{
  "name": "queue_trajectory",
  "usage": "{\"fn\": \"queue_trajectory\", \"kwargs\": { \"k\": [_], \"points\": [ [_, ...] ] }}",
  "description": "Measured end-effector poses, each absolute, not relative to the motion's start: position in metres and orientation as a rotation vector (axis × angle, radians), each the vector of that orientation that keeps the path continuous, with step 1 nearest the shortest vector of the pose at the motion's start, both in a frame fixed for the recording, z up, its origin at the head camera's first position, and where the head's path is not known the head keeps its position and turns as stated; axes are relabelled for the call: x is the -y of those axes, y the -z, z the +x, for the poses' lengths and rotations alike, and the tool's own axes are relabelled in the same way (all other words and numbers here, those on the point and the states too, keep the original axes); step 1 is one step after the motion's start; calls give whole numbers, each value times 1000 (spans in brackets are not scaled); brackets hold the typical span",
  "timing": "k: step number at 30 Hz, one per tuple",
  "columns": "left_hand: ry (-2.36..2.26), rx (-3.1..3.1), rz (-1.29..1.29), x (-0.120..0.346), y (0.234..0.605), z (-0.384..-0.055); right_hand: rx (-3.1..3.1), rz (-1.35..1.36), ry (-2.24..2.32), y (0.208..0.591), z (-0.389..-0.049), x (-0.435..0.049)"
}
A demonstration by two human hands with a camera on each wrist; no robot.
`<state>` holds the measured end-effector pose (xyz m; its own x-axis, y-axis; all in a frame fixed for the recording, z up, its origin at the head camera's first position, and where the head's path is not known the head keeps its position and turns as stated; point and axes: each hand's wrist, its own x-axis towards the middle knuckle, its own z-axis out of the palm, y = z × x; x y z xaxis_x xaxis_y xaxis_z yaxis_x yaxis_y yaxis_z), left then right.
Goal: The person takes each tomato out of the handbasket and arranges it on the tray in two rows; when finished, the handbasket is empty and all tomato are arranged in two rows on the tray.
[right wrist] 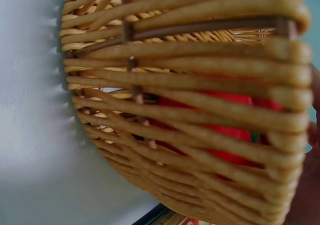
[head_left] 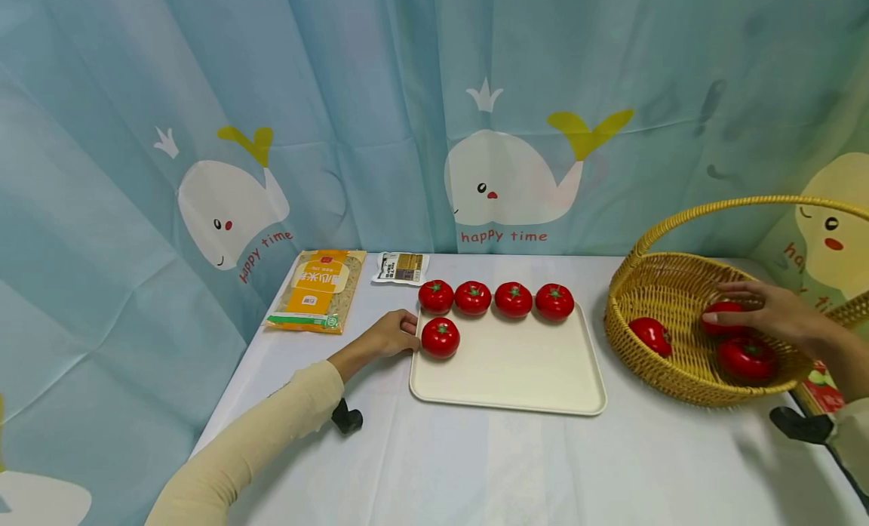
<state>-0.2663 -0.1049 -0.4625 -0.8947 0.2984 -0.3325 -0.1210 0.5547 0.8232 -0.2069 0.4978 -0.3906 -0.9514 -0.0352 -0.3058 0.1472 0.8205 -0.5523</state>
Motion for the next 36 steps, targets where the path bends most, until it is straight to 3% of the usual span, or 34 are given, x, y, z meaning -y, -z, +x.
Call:
{"fn": "queue_trajectory", "kwargs": {
  "k": [21,36],
  "points": [
    [-1288,-2350,113,103,463,-267,-2681,131,778,402,-214,-506],
    [-1302,-2353,138,104,465,-268,-2735,103,865,387,-207,-493]
  ]
}}
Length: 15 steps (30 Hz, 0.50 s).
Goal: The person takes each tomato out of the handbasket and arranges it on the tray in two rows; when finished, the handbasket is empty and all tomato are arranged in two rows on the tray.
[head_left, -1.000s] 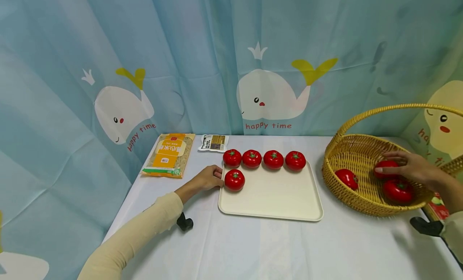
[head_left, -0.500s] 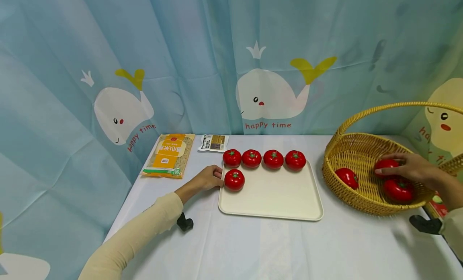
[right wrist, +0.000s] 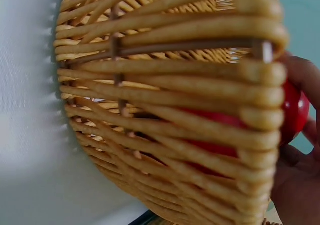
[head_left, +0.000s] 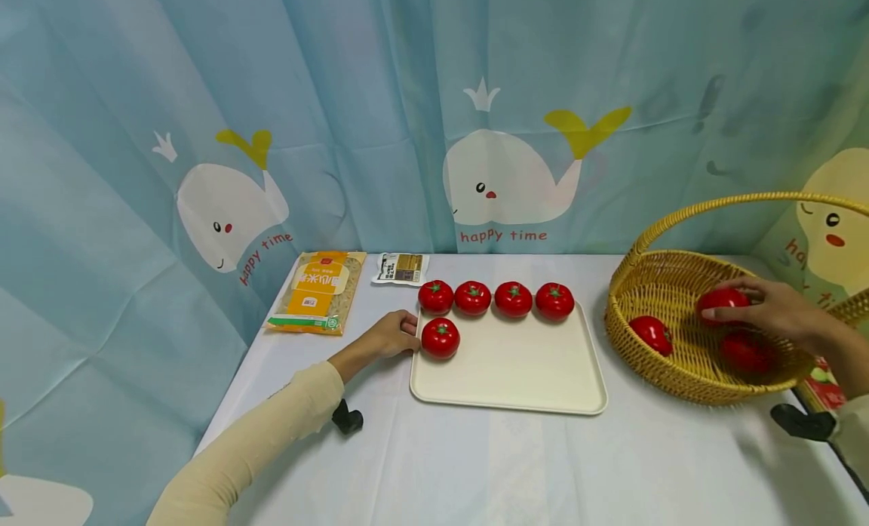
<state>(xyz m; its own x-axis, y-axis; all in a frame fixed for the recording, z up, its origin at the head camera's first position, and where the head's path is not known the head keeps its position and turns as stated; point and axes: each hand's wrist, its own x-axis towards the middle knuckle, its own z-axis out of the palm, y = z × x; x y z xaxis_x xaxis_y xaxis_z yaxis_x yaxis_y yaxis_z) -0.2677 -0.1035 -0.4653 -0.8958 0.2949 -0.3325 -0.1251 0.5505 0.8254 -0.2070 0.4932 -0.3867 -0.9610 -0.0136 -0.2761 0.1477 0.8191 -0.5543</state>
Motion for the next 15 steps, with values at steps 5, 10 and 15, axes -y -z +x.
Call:
{"fn": "queue_trajectory", "kwargs": {
  "k": [5,10,15],
  "points": [
    [-1302,-2354,144,103,467,-268,-2766,91,930,384,-206,-490],
    [-1297,-2358,145,103,466,-268,-2797,50,960,381,-206,-488],
    [-1289,-2366,146,104,464,-267,-2803,31,963,376,-205,-482]
  ]
}}
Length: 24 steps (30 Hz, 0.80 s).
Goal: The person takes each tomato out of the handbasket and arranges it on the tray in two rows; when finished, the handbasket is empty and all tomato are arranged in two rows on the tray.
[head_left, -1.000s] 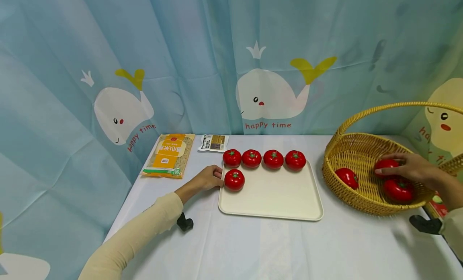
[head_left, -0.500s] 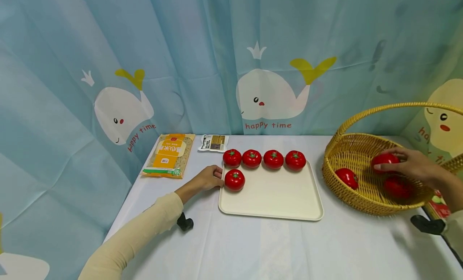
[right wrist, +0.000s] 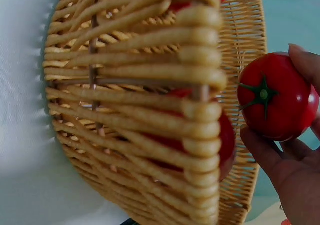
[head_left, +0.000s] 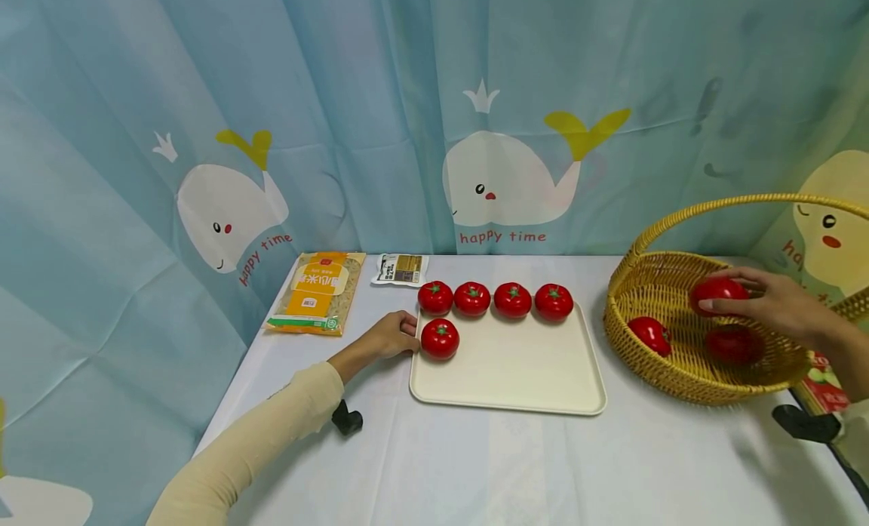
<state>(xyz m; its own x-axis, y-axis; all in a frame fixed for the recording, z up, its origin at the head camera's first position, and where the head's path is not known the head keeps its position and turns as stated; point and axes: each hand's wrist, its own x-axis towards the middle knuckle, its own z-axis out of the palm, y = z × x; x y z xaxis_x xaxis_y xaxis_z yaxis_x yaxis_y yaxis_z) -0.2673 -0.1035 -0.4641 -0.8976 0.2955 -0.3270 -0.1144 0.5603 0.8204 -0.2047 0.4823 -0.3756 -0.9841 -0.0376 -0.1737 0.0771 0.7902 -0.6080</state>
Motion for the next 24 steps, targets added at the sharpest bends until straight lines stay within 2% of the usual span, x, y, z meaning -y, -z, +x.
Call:
{"fn": "queue_trajectory", "kwargs": {
  "k": [24],
  "points": [
    [-1262,-2387,138,103,465,-267,-2823,-74,921,348,-197,-445]
  ]
}}
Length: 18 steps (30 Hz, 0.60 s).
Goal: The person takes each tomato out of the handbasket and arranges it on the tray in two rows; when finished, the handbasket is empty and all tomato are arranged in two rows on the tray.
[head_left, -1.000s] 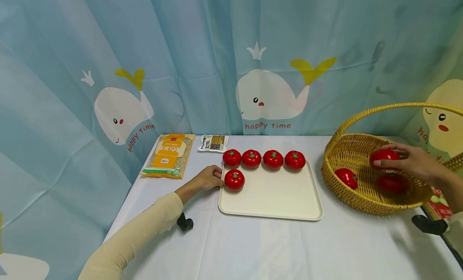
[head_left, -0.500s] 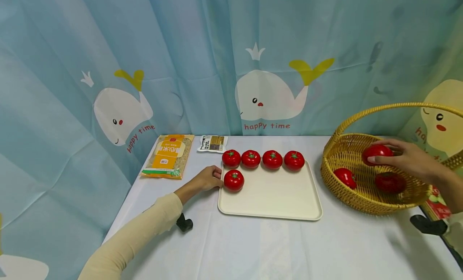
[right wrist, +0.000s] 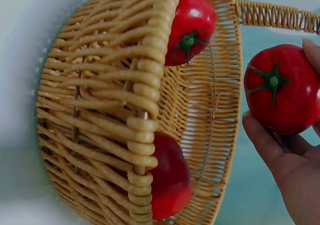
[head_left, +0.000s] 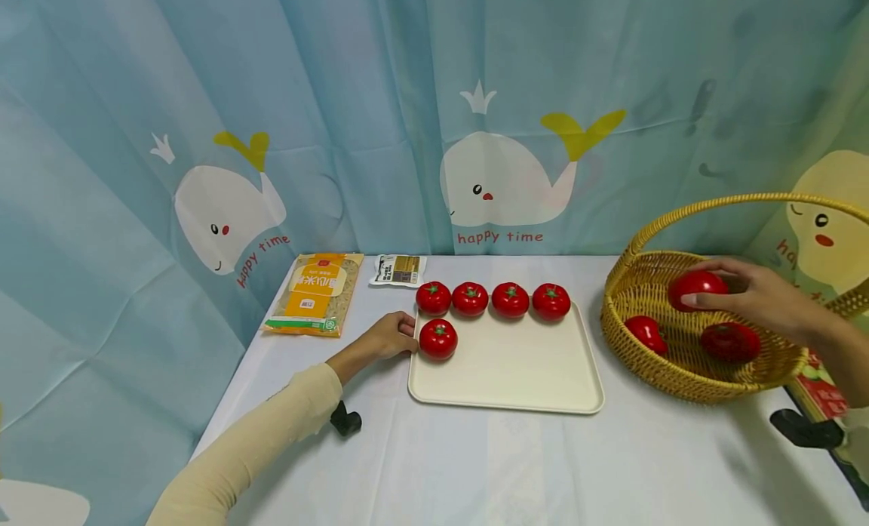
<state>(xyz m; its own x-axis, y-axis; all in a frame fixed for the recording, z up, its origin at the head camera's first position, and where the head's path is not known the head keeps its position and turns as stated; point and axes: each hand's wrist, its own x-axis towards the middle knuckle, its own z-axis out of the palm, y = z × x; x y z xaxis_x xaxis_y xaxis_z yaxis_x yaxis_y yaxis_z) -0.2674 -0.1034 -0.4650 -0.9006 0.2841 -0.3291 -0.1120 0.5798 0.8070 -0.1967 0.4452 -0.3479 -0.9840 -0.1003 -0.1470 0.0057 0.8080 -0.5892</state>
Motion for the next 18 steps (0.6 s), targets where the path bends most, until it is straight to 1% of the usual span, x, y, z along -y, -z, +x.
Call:
{"fn": "queue_trajectory", "kwargs": {
  "k": [6,11,18],
  "points": [
    [-1266,-2384,137,104,465,-267,-2809,-91,960,343,-192,-436],
    [-1264,-2391,141,104,464,-267,-2798,-174,1025,341,-188,-430],
    [-1275,-2390,150,104,464,-266,-2788,-295,995,339,-180,-418]
  ]
}}
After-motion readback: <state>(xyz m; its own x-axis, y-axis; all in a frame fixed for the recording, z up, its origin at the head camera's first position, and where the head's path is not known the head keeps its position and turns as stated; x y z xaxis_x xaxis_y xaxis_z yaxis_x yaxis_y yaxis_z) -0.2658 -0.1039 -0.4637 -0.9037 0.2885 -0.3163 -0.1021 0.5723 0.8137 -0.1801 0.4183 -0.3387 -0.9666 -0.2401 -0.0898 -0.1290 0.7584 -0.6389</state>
